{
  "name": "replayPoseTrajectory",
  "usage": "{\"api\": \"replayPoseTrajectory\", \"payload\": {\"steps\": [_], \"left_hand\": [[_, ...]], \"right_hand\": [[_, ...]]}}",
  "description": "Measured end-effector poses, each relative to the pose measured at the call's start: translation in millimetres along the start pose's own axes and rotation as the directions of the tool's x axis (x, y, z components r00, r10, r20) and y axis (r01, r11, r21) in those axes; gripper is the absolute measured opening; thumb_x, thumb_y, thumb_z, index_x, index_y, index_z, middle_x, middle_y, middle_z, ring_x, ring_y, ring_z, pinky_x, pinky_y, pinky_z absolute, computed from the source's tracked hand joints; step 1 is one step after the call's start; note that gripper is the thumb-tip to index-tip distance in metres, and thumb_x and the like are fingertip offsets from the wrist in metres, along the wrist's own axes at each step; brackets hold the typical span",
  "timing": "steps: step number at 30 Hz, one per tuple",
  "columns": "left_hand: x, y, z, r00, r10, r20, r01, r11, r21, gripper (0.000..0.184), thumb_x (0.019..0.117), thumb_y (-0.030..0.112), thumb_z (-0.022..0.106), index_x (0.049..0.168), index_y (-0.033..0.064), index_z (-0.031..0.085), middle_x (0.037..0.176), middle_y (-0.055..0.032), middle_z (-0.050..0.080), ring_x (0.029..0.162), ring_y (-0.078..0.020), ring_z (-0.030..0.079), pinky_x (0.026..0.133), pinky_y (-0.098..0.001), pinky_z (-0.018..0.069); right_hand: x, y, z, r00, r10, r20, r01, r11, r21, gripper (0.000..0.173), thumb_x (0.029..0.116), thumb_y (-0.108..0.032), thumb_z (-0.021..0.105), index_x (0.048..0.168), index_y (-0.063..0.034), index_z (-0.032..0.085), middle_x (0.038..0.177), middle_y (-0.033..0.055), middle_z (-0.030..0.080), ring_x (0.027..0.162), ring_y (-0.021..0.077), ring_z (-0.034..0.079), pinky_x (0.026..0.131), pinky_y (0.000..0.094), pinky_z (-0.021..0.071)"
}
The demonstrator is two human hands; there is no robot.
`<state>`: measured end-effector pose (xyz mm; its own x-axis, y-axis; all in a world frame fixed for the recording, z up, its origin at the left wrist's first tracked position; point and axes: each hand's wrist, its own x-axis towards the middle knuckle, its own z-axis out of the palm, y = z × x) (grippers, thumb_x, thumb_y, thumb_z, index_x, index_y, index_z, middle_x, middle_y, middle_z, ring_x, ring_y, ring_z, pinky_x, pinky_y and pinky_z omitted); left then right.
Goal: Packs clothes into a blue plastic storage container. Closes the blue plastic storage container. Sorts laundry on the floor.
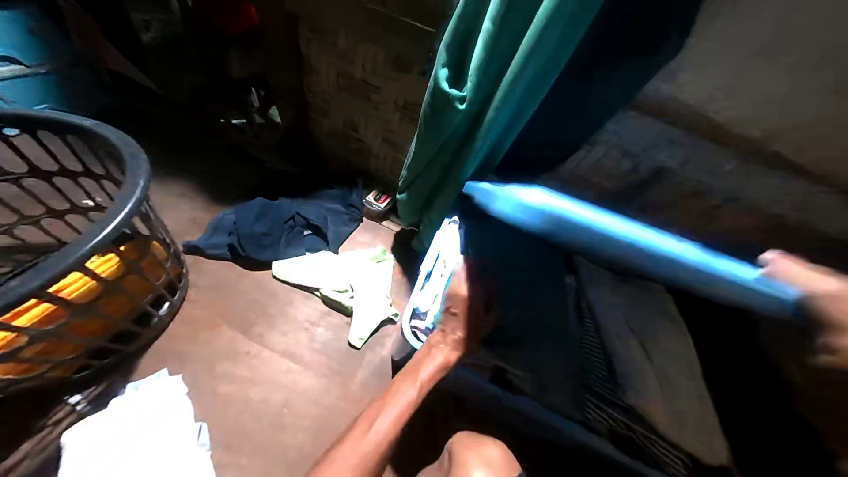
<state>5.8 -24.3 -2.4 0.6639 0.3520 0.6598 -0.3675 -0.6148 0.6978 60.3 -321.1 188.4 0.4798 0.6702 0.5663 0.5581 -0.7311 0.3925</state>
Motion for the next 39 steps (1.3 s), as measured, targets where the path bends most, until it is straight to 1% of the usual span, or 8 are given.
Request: {"api": "replayPoseTrajectory", "payload": {"steps": [4,7,13,18,23,29,33,39], "left_hand": [[12,-19,-70,0.869,-0.471,-0.148,0.430,0.869,-0.243,0.032,0.1024,0.005,0.047,0.126,-0.0101,0.063,0.132,-0.0263,0.061,0.126,-0.0340,0.058,0.109,-0.0448,0.0430],[8,-43,-99,0.723,-0.672,0.161,0.687,0.673,-0.276,0.042,0.1116,0.024,0.037,0.132,-0.0046,0.060,0.129,-0.0230,0.063,0.122,-0.0281,0.060,0.107,-0.0454,0.0448],[-27,-68,-109,0.564,-0.545,0.621,0.818,0.267,-0.509,0.064,0.1114,0.046,0.017,0.143,0.0032,0.051,0.124,-0.0111,0.066,0.106,-0.0138,0.065,0.091,-0.0332,0.0539],[-23,-53,-115,0.590,-0.476,0.652,0.807,0.353,-0.473,0.055,0.1113,0.044,0.028,0.140,0.0044,0.053,0.126,-0.0100,0.064,0.114,-0.0106,0.062,0.100,-0.0329,0.0505],[-6,-46,-112,0.571,-0.484,0.663,0.820,0.366,-0.439,0.067,0.1066,0.031,0.048,0.163,0.0073,0.019,0.153,-0.0212,0.045,0.132,-0.0229,0.053,0.109,-0.0386,0.0448],[-8,-48,-85,0.619,-0.539,0.572,0.741,0.641,-0.198,0.064,0.1054,0.035,0.052,0.161,0.0121,0.031,0.169,-0.0217,0.010,0.153,-0.0371,0.024,0.120,-0.0530,0.0287],[-6,-49,-83,0.649,-0.530,0.546,0.713,0.673,-0.195,0.060,0.1078,0.034,0.047,0.161,0.0107,0.031,0.167,-0.0201,0.022,0.152,-0.0336,0.028,0.121,-0.0520,0.0284],[-3,-47,-88,0.660,-0.521,0.541,0.686,0.711,-0.152,0.055,0.1103,0.031,0.042,0.159,0.0070,0.033,0.165,-0.0205,0.028,0.151,-0.0338,0.031,0.121,-0.0516,0.0271]], "right_hand": [[-69,-113,0,0.995,-0.090,0.036,0.088,0.995,0.040,0.031,0.0976,-0.007,0.053,0.122,0.0005,0.072,0.117,0.0213,0.073,0.100,0.0385,0.073,0.082,0.0467,0.0581],[-106,-144,25,0.978,-0.165,0.129,0.140,0.973,0.186,0.043,0.1005,-0.031,0.052,0.130,-0.0030,0.067,0.128,0.0217,0.068,0.116,0.0370,0.067,0.100,0.0488,0.0498],[-138,-131,58,0.957,-0.254,0.142,0.202,0.932,0.301,0.048,0.1050,-0.037,0.046,0.139,-0.0060,0.060,0.139,0.0231,0.061,0.133,0.0391,0.056,0.113,0.0463,0.0416],[-140,-125,61,0.952,-0.260,0.162,0.182,0.906,0.382,0.052,0.1041,-0.041,0.045,0.142,-0.0079,0.057,0.142,0.0242,0.057,0.139,0.0389,0.050,0.118,0.0463,0.0346],[-120,-118,36,0.918,-0.321,0.233,0.226,0.906,0.358,0.043,0.1031,-0.032,0.053,0.139,-0.0101,0.062,0.139,0.0248,0.060,0.133,0.0401,0.056,0.112,0.0475,0.0436],[-126,-99,39,0.921,-0.288,0.263,0.198,0.926,0.320,0.038,0.1033,-0.028,0.051,0.132,-0.0116,0.069,0.135,0.0239,0.063,0.128,0.0407,0.060,0.107,0.0456,0.0491],[-130,-112,42,0.918,-0.222,0.328,0.075,0.910,0.408,0.046,0.1018,-0.048,0.052,0.130,-0.0167,0.071,0.139,0.0221,0.062,0.131,0.0385,0.057,0.104,0.0425,0.0498],[-56,-99,43,0.947,-0.213,0.240,0.069,0.865,0.497,0.049,0.1042,-0.040,0.049,0.126,-0.0019,0.070,0.116,0.0186,0.074,0.100,0.0330,0.074,0.083,0.0469,0.0587]]}}
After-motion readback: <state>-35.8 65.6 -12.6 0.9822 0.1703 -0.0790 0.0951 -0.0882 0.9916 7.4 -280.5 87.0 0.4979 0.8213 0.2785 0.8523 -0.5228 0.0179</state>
